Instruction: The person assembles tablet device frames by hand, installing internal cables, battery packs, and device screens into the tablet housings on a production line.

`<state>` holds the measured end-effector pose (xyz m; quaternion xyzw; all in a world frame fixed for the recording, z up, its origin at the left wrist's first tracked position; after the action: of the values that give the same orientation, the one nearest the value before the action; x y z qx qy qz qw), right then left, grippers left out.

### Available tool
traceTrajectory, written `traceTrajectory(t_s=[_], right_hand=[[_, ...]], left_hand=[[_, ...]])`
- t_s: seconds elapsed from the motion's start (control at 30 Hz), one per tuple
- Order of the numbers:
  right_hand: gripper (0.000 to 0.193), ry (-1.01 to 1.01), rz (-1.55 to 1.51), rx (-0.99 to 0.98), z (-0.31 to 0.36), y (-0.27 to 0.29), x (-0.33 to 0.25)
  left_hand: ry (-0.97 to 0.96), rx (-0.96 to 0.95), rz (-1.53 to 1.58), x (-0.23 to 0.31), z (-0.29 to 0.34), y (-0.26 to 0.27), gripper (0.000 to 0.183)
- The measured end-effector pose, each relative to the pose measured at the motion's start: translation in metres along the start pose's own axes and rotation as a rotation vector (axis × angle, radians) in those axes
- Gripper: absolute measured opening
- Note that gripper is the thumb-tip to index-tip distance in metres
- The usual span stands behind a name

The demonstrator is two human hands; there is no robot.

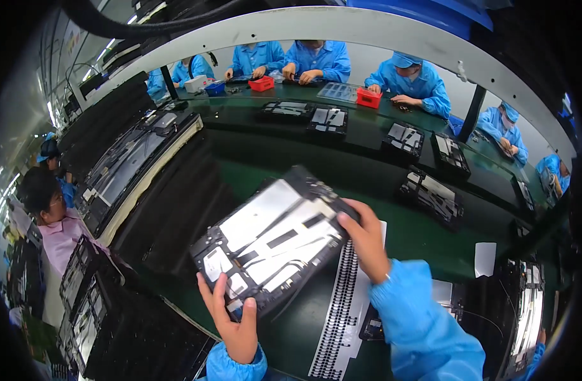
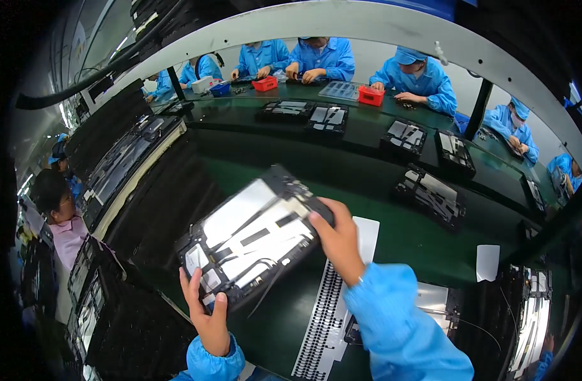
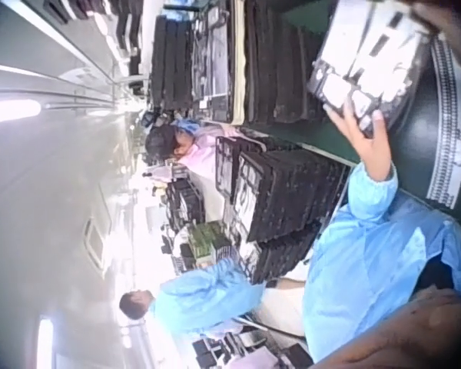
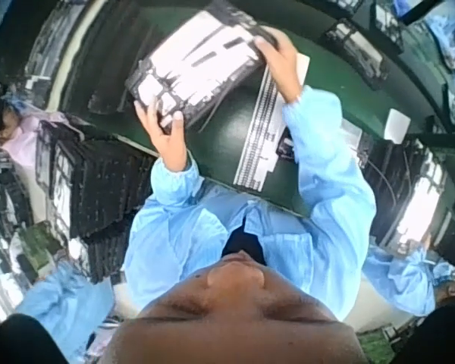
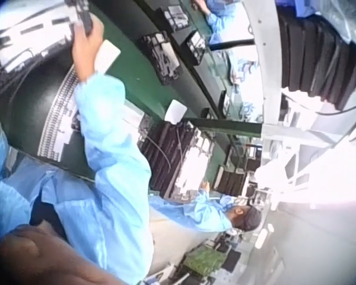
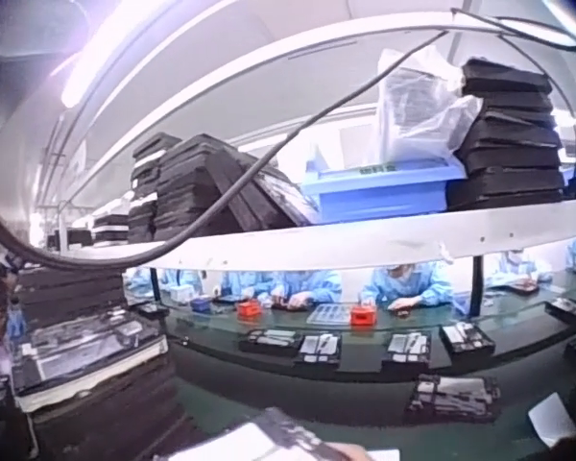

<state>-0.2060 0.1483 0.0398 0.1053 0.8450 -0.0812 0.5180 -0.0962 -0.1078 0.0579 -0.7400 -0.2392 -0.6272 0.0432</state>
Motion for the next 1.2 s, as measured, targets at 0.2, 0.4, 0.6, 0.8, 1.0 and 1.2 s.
traceTrajectory(t_s=[0.2,0.4,0.6,0.8,1.0,1.2], right_hand=[[0.03,0.079,0.1,-0.038,-0.049,-0.044,0.044],[0.029,0.305,0.44,0.019,-0.041,0.007,0.01],[0.012,-0.254,0.902,-0.279,0.033,0.069,0.025],[0.013,-0.374,1.221,-0.188,0.018,0.058,0.068],[0.018,-0.535,1.192,-0.169,0.009,0.048,0.084],[0.016,-0.653,1.122,-0.205,0.006,0.046,0.092]], left_hand=[[0.033,0.025,-0.091,-0.024,-0.02,-0.011,0.051],[-0.208,0.191,-0.309,0.004,0.0,-0.023,0.056],[-0.518,-0.675,-0.007,-0.005,0.052,-0.143,0.025],[-0.534,-0.705,-0.4,-0.05,0.036,-0.227,0.046],[-0.542,-0.757,-0.459,-0.057,0.039,-0.231,0.055],[-0.55,-0.721,-0.499,-0.054,0.035,-0.231,0.054]])
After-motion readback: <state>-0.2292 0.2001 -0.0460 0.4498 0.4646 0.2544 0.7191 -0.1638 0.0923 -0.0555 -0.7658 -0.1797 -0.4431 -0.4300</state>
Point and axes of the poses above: each hand's wrist, its own z-axis away from the middle knuckle, its own y-axis out of the back of the hand, x = y × z, the point moved 7 cm from there along -z, towards the middle knuckle, and after that the axes turned 10 degrees about y, right-handed, at the moved point
